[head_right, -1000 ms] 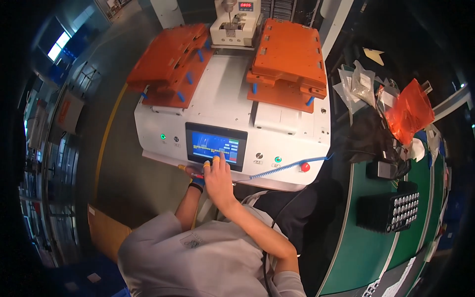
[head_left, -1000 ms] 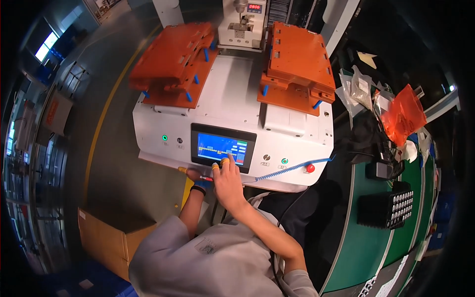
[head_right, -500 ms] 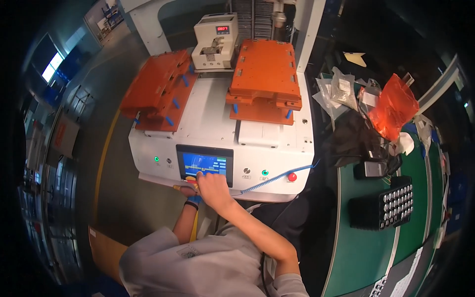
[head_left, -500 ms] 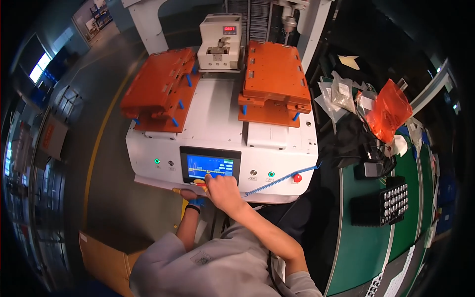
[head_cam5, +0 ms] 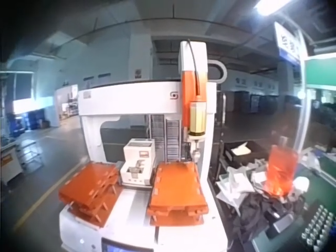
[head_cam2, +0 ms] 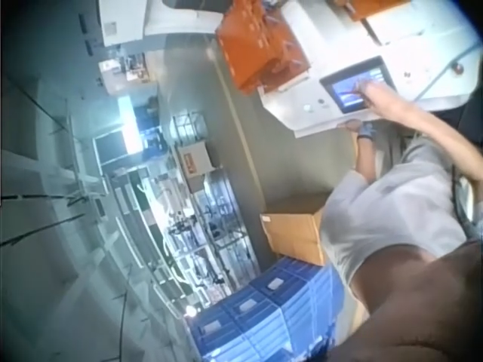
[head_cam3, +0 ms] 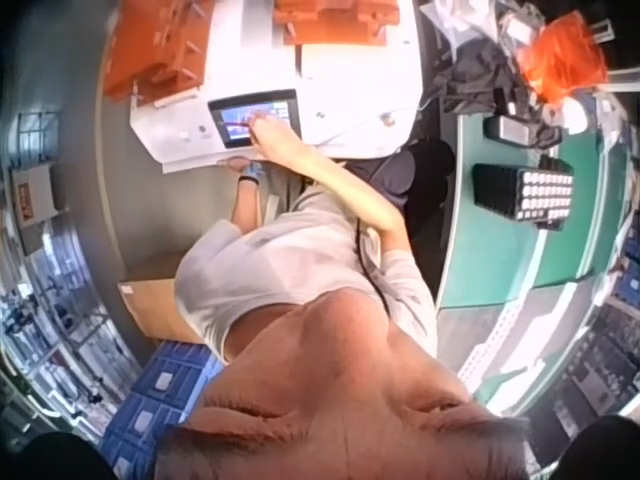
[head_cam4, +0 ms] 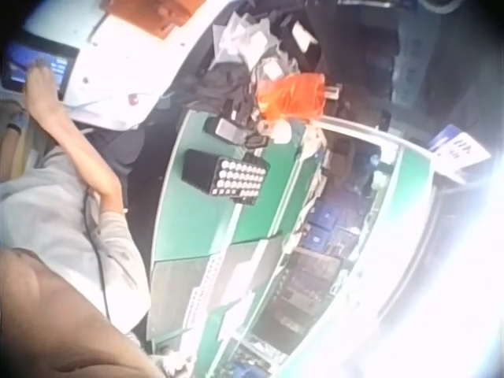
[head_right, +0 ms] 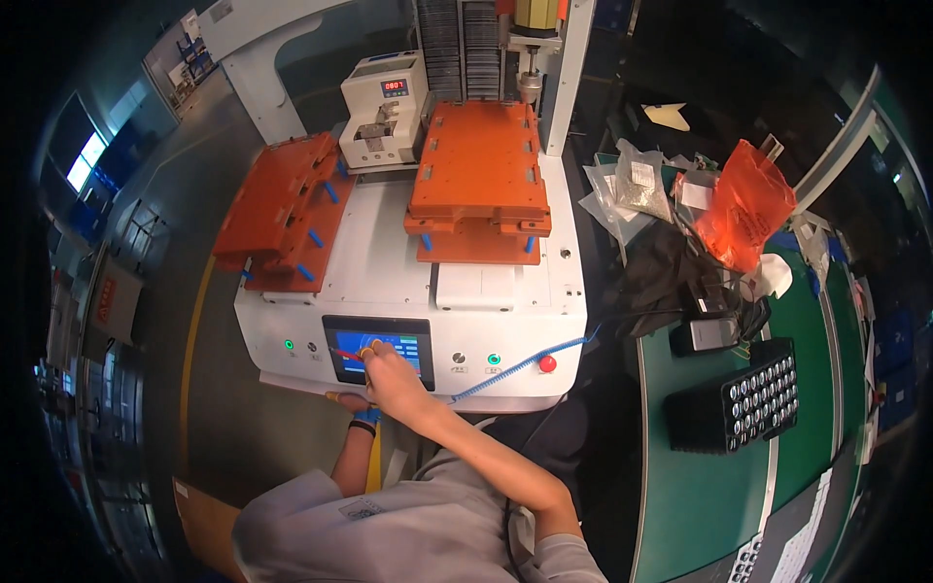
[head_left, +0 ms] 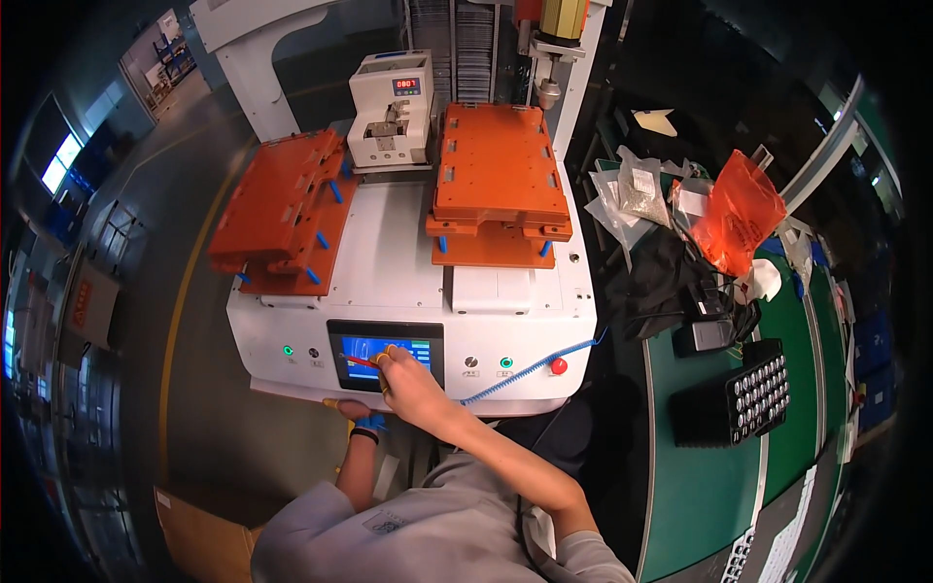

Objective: Manual assembly of LED light modules into specialized fixtures and placement into storage trays.

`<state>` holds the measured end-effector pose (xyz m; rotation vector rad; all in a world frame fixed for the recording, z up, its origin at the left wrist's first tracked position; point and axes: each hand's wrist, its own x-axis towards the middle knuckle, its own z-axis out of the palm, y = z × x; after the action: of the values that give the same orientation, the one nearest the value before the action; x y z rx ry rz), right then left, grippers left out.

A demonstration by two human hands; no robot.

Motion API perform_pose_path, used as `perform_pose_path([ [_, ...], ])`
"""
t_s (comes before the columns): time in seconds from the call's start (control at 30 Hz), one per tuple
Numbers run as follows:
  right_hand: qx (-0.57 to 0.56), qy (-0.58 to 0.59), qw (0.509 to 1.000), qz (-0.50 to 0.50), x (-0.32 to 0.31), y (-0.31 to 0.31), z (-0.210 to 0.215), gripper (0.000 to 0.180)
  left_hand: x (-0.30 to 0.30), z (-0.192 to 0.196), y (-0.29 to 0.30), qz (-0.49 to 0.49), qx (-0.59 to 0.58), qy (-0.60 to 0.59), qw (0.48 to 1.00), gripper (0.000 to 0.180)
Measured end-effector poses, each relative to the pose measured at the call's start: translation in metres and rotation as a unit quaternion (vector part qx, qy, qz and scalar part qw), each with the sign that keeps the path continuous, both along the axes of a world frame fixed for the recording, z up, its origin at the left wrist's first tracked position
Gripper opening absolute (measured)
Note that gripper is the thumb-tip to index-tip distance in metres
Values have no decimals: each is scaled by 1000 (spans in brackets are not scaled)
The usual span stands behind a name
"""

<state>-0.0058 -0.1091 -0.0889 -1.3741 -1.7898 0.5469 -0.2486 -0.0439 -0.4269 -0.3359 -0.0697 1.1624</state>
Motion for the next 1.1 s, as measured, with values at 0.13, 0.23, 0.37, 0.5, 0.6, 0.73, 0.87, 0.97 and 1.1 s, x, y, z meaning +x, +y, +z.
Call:
perform_pose_path([
  [0.13,-84,-34,996,12,5,-5,20,35,3,-7,-9,-1,-7,-37,999,76],
  [0.23,-152,-89,983,40,14,-8,34,36,-9,-10,-12,3,-11,-52,999,76],
  [0.37,-152,-103,982,55,18,-12,25,37,-6,-3,-7,-7,-19,-72,997,77],
  [0.5,-157,-4,985,68,5,-17,27,36,4,-2,-16,1,-20,-98,995,78],
  [0.6,-188,121,972,70,-11,-18,23,39,-3,5,-11,15,-17,-117,993,79],
  [0.73,-257,470,841,69,-15,-5,3,43,49,70,-8,143,-137,266,944,83],
  [0.87,-213,490,845,-31,-23,20,19,37,3,-33,14,313,-122,495,801,63],
  [0.97,-211,560,796,-92,-15,37,28,42,33,-21,16,350,-182,544,740,54],
  [1.1,-254,611,744,-91,-25,54,72,57,0,-55,17,420,-175,654,604,54],
])
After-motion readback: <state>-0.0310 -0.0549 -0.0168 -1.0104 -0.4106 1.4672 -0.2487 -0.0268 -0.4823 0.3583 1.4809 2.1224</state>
